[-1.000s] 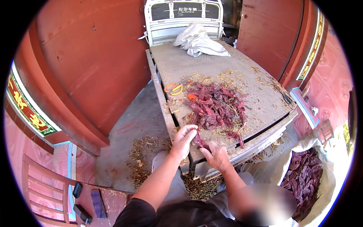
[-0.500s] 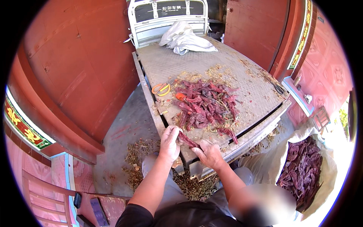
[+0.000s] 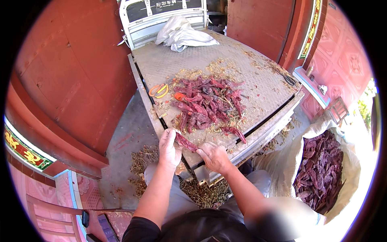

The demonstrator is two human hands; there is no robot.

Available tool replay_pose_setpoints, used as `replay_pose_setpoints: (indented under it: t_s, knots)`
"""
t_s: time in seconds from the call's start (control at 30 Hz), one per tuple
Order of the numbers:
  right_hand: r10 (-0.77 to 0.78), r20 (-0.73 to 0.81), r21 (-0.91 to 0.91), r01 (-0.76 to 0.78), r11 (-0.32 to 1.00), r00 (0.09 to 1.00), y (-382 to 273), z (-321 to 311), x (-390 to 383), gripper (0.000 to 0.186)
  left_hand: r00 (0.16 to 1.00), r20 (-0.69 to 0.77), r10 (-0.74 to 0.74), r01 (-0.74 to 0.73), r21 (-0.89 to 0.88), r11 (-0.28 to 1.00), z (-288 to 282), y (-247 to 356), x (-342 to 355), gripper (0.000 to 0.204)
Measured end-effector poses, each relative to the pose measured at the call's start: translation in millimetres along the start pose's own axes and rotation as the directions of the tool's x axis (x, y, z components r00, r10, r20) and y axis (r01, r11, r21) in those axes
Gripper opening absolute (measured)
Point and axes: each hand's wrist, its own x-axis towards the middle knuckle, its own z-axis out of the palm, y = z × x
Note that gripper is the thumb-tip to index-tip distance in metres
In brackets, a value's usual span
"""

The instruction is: The person stands at the back of a small truck and manually processes dried red chili peppers. They pick up individual peppers from a pile on the truck bed, remove the stems by hand, and drop the cleaned peppers into a large white sack on the ground. A pair of scissors is visible on the truck bed but is not used during the clip.

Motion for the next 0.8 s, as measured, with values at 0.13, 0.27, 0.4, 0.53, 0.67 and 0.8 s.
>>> replay_pose_setpoints:
  t_s: [0.13, 0.27, 0.4, 0.53, 0.67, 0.8]
  knots:
    - [0.153, -0.058, 0.177, -0.141, 0.974, 0.987, -15.1, -14.8, 6.9, 0.032, 1.000, -0.003, 0.021, -0.021, 0.051, 0.998, -7.1, -3.6, 2.3, 0.012]
    - [0.200, -0.040, 0.152, -0.191, 0.970, 0.979, -19.1, -14.5, 8.9, 0.033, 0.999, 0.022, 0.045, -0.049, 0.231, 0.972, -0.7, -5.8, 0.4, 0.008]
    - [0.213, -0.015, 0.133, -0.209, 0.969, 0.977, -14.1, -8.6, 6.6, 0.030, 0.999, 0.017, 0.039, -0.042, 0.268, 0.963, 0.8, -6.7, -0.2, 0.009]
    - [0.167, -0.074, 0.161, -0.153, 0.975, 0.983, -14.7, -8.3, 6.5, 0.024, 0.998, 0.032, 0.061, -0.067, 0.229, 0.971, -5.4, -9.2, -1.3, 0.011]
    - [0.105, -0.144, 0.168, -0.080, 0.983, 0.984, -8.0, 1.4, 3.3, 0.022, 0.995, 0.062, 0.074, -0.086, 0.217, 0.972, -5.9, -9.6, -2.0, 0.012]
    - [0.172, -0.127, 0.236, -0.138, 0.962, 0.977, -9.7, -4.7, 2.5, 0.025, 0.995, 0.085, 0.058, -0.077, 0.242, 0.967, 1.9, -5.6, -3.6, 0.013]
